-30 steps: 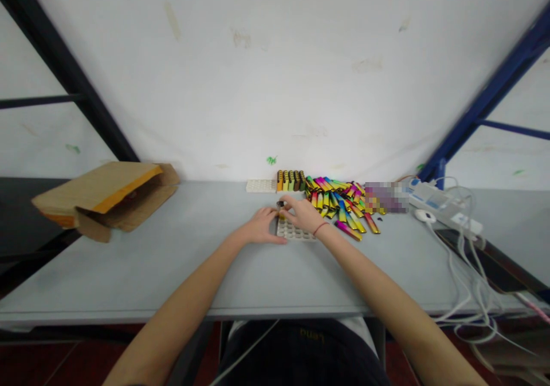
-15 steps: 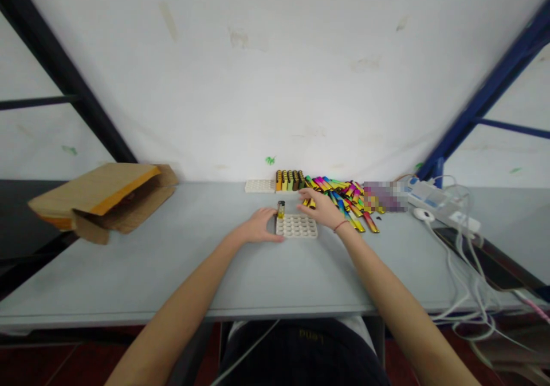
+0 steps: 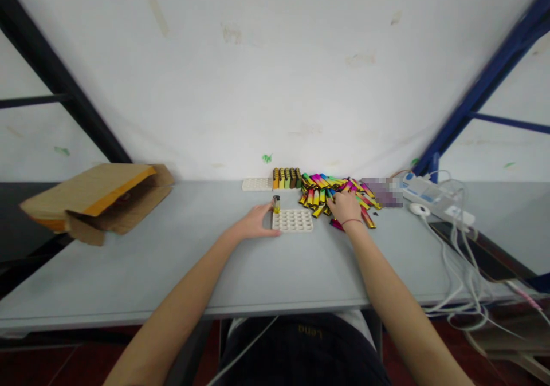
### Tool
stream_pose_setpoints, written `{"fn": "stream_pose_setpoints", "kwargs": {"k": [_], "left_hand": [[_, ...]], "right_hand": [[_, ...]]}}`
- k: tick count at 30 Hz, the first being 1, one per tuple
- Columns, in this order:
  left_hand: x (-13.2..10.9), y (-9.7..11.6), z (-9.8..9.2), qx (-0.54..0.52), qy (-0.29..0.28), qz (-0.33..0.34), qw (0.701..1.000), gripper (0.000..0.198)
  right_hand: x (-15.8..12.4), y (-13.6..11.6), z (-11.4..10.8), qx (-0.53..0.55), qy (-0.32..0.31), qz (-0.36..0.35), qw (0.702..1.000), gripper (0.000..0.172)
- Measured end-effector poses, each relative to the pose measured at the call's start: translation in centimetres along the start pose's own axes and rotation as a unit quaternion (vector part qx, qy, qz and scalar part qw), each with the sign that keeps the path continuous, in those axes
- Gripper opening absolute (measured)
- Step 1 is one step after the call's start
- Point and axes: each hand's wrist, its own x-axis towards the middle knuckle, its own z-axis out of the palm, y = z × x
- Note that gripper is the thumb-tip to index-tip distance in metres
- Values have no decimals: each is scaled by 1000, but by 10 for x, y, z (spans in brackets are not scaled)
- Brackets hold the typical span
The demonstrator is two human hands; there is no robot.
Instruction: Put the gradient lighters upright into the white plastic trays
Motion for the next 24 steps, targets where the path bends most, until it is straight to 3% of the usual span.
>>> {"fn": "stream_pose_setpoints", "kwargs": {"k": [6,9,11,14,16,18,20,24], "left_hand": [[1,0,1,12,-8,6,1000,92],[0,1,1,15,-10,8,1000,93],[0,1,0,15,-9,9,1000,93],[0,1,0,14,-5,14,1000,90],[0,-1,1,19,-6,13,1000,88],[0,-3,3,36,-2,0,999,89],[0,-6,5,56,8,-18,998,94],[-1,-11,7,62,10,-16,998,98]], "right_hand": [[1,7,-5,103,-15,115,988,31],[2,13,-3,244,-4,126,962,26],[1,14,-1,414,-25,138,899,20],[-2,8,-2,639,-112,160,744,14],[-4,0,-4,703,-168,169,670,8],[-8,-9,-6,727,-208,181,629,5],[-13,-20,-7,738,-248,168,605,17],[-26,-41,-8,742,-278,85,604,31]]}}
